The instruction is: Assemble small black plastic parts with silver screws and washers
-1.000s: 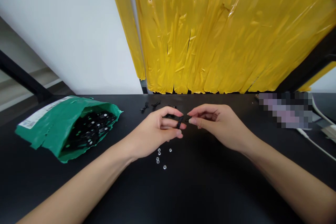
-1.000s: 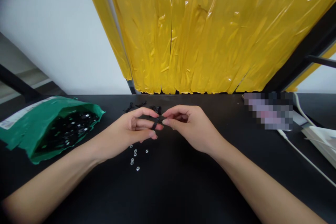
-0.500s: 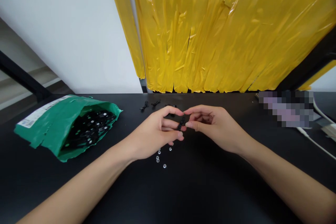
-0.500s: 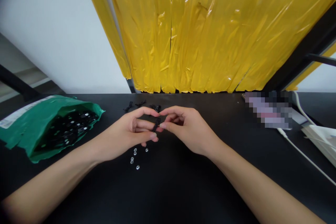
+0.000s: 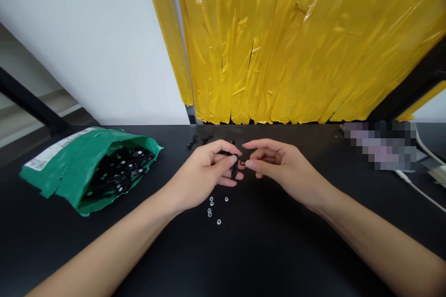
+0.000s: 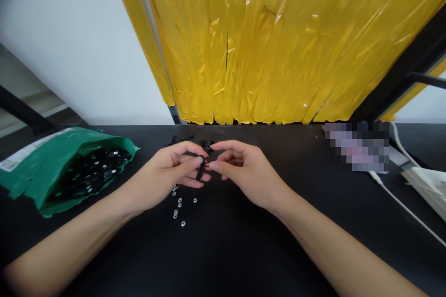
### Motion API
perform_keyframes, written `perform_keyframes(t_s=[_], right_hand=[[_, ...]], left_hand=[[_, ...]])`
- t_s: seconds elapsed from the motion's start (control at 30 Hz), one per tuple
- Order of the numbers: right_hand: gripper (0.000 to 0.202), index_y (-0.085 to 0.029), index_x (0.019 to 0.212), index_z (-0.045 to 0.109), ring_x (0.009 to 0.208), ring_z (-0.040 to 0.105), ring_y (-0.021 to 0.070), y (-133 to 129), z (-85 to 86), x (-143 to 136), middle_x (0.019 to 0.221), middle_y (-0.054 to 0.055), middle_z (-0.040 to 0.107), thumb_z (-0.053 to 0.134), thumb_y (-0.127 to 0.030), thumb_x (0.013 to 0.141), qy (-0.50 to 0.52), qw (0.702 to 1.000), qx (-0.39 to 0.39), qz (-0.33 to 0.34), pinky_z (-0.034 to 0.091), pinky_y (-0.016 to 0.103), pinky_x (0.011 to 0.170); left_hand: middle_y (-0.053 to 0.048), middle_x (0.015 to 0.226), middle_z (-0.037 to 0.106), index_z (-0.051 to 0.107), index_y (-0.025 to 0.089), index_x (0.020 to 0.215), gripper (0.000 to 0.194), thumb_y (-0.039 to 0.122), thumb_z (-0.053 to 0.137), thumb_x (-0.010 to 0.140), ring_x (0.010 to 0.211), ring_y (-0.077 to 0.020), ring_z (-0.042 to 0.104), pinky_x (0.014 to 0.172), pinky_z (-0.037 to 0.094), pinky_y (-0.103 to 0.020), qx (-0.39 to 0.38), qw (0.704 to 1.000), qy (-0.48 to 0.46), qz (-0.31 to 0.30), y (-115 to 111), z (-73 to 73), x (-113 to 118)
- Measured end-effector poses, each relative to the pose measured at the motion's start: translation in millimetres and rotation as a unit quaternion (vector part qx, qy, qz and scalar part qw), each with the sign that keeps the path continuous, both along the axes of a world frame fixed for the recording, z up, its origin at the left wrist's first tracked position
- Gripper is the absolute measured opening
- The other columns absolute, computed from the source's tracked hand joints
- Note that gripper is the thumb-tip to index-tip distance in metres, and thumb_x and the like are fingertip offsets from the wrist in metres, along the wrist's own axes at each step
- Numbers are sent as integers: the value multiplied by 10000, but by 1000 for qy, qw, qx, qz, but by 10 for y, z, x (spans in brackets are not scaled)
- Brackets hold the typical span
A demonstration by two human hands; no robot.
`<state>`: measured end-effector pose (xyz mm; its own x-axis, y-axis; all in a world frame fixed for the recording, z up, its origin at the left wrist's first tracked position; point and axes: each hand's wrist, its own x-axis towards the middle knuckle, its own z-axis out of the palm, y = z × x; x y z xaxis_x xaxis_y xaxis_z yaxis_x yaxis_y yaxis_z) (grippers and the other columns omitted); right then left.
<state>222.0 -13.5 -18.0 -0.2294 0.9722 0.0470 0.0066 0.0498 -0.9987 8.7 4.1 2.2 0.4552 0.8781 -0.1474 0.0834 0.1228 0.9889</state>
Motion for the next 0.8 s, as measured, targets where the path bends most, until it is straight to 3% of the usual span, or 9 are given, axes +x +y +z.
perform_keyframes(t_s=[0.1, 0.23, 0.4, 0.6, 0.8], right_hand=[[306, -263, 1142, 763, 695, 634, 110, -19, 12, -18, 828, -39, 715, 854, -326, 857, 6, 1000, -12, -11, 533, 281, 721], [301, -254, 1115, 775, 682, 618, 111, -48, 26, -48, 802, -38, 693, 866, -345, 842, -4, 1000, -16, -23, 523, 284, 711], [264, -234, 1080, 765, 665, 606, 113, -78, 21, -104, 786, -35, 691, 849, -310, 841, 4, 999, -11, -37, 528, 278, 678], [245, -236, 1078, 763, 715, 620, 143, -97, -14, -152, 816, -14, 694, 813, -351, 868, -24, 998, 15, -59, 511, 305, 674], [253, -241, 1057, 778, 860, 710, 233, -137, -18, -165, 943, 49, 775, 794, -401, 861, -93, 988, 44, -112, 540, 386, 739]], left_hand=[[-7, 859, 751, 662, 198, 1047, 115, 284, 697, 980, 864, -167, 770, 763, 646, -284, 23, 999, 0, 35, 14, -9, -7], [-36, 998, 777, 730, 194, 1012, 167, 344, 745, 941, 923, -176, 736, 800, 634, -298, 99, 993, 33, 58, 9, 7, -5], [-42, 919, 795, 767, 185, 939, 150, 329, 781, 900, 785, -171, 720, 750, 596, -308, 188, 973, 84, 103, -44, 23, 22], [-65, 1022, 813, 732, 168, 811, 190, 332, 791, 886, 858, -195, 763, 833, 639, -353, 148, 982, 42, 109, -86, -4, 54], [-86, 1078, 819, 743, 149, 746, 198, 290, 877, 785, 931, -207, 780, 865, 668, -347, 62, 986, -31, 153, -101, 14, 104]])
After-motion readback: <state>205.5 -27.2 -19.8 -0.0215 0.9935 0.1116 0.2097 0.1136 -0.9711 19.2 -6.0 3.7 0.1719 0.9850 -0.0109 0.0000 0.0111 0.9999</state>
